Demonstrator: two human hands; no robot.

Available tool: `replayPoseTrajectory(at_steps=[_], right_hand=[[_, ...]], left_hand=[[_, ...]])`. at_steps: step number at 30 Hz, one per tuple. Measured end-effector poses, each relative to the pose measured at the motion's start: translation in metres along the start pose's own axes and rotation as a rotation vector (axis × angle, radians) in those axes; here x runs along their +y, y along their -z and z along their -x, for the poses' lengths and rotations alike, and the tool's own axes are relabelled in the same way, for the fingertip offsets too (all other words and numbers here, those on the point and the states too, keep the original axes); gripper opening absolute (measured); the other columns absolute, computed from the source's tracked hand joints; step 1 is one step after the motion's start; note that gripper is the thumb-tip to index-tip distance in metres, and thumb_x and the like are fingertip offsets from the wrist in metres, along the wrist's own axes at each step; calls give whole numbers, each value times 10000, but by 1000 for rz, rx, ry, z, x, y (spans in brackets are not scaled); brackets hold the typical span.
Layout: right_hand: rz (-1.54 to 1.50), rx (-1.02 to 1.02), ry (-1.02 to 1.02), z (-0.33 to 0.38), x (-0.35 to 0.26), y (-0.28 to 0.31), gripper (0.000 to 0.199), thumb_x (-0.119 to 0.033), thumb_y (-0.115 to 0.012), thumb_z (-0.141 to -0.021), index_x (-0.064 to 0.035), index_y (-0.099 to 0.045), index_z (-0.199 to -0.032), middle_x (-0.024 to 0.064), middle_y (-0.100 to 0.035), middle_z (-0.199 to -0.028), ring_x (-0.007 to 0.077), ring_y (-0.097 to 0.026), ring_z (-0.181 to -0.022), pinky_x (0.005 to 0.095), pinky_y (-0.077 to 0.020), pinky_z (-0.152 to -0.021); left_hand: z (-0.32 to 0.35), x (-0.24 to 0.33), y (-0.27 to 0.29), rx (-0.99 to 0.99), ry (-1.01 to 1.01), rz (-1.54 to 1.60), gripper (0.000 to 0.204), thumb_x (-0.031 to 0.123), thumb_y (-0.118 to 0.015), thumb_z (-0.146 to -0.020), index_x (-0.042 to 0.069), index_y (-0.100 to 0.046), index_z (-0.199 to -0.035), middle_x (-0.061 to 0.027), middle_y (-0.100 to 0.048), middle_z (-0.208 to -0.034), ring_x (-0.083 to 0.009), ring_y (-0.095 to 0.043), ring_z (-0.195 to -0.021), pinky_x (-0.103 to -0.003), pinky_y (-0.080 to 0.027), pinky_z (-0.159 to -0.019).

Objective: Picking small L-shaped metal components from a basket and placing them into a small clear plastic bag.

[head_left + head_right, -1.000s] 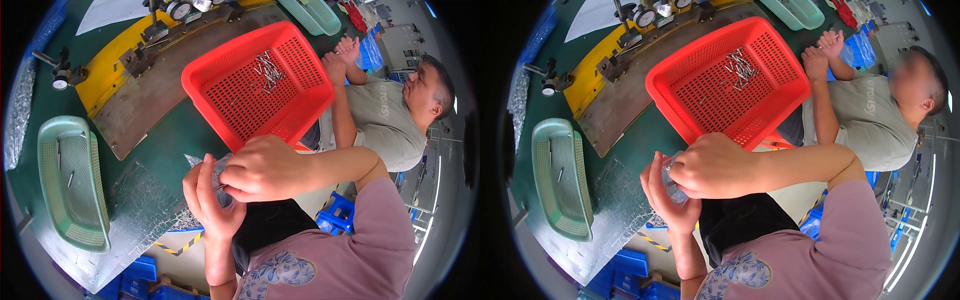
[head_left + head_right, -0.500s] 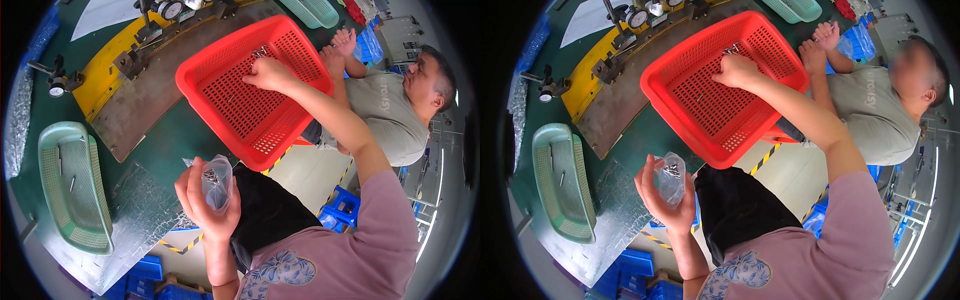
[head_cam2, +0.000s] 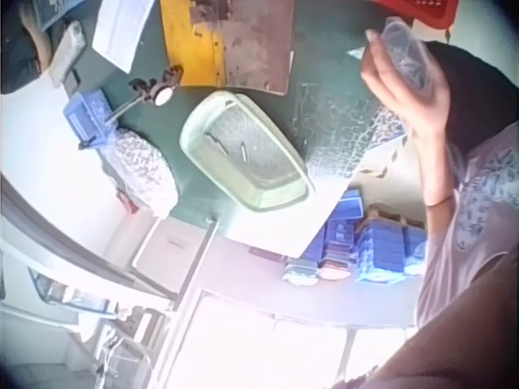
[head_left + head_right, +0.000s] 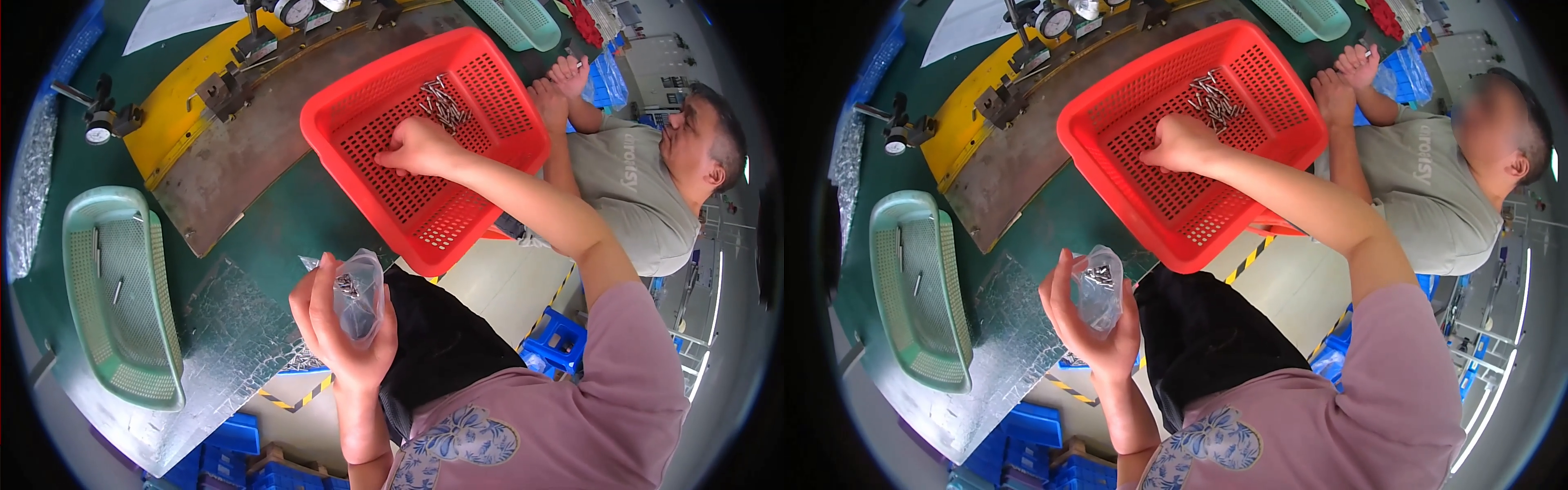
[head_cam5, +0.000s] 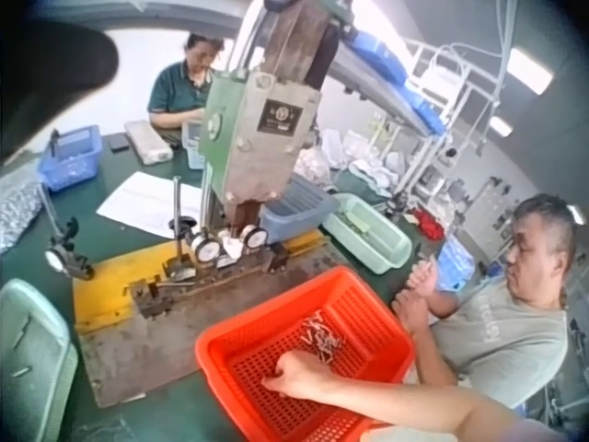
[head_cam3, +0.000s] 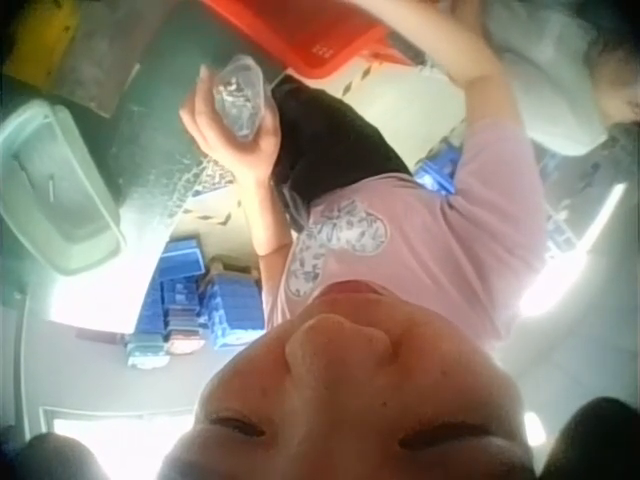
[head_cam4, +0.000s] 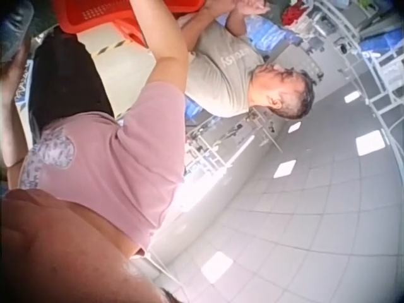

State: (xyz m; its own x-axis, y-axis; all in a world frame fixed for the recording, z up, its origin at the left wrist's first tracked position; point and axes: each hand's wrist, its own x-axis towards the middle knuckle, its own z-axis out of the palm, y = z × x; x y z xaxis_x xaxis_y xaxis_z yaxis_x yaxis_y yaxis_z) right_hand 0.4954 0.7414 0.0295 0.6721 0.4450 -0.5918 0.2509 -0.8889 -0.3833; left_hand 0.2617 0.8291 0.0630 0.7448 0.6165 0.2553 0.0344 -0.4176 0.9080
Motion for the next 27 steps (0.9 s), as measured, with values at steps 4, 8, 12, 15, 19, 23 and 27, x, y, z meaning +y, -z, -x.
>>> replayPoseTrajectory(at_steps=[4,8,12,15,19,23,27], right_hand=[[177,219,199,6,0,-14,223,-250,-689,-683,-31,-653,-668,141,-625,-658,316,-631,-691,434,-499,-643],[429,222,298,11,-9,-18,177,-202,-697,-676,-32,-652,-697,124,-640,-692,299,-628,-651,389,-502,-616],[-75,110,352,24,-13,1,143,-137,-663,-765,0,-624,-767,107,-654,-683,194,-663,-648,331,-513,-565],[-738,-240,121,65,-40,29,144,-124,-641,-813,10,-601,-846,100,-663,-717,161,-665,-642,265,-523,-540],[-962,-472,150,91,-53,40,129,-92,-623,-820,17,-586,-876,114,-659,-724,184,-665,-601,251,-541,-520],[-1041,-599,103,97,-57,41,110,-55,-605,-806,29,-586,-875,121,-653,-700,192,-661,-586,262,-544,-522],[-1068,-642,114,98,-58,40,111,-59,-598,-799,27,-588,-870,118,-650,-695,189,-652,-566,265,-544,-522]], left_hand=[[-1,-1,-1,18,-10,-30,644,-12,-707,-652,-3,-474,-1252,-166,-509,-1047,-291,-544,-908,-368,-460,-790],[-4,1,-2,21,-9,-18,647,-14,-707,-650,-5,-472,-1253,-163,-515,-1040,-289,-543,-901,-368,-459,-781],[-6,-1,0,28,-39,2,649,-18,-704,-647,-5,-472,-1253,-160,-523,-1025,-287,-541,-894,-367,-457,-771],[-6,-2,2,35,-21,1,643,-23,-700,-646,-5,-477,-1248,-159,-527,-1013,-289,-542,-897,-367,-457,-773],[-9,-1,1,52,-32,15,632,-27,-698,-646,-7,-484,-1240,-159,-530,-1011,-290,-543,-900,-366,-456,-775],[-11,2,1,51,-34,30,626,-25,-704,-646,-9,-490,-1233,-157,-531,-1011,-289,-546,-905,-365,-456,-778],[-11,2,1,44,-29,35,627,-21,-709,-646,-6,-492,-1234,-154,-533,-1011,-286,-547,-908,-364,-457,-781]])
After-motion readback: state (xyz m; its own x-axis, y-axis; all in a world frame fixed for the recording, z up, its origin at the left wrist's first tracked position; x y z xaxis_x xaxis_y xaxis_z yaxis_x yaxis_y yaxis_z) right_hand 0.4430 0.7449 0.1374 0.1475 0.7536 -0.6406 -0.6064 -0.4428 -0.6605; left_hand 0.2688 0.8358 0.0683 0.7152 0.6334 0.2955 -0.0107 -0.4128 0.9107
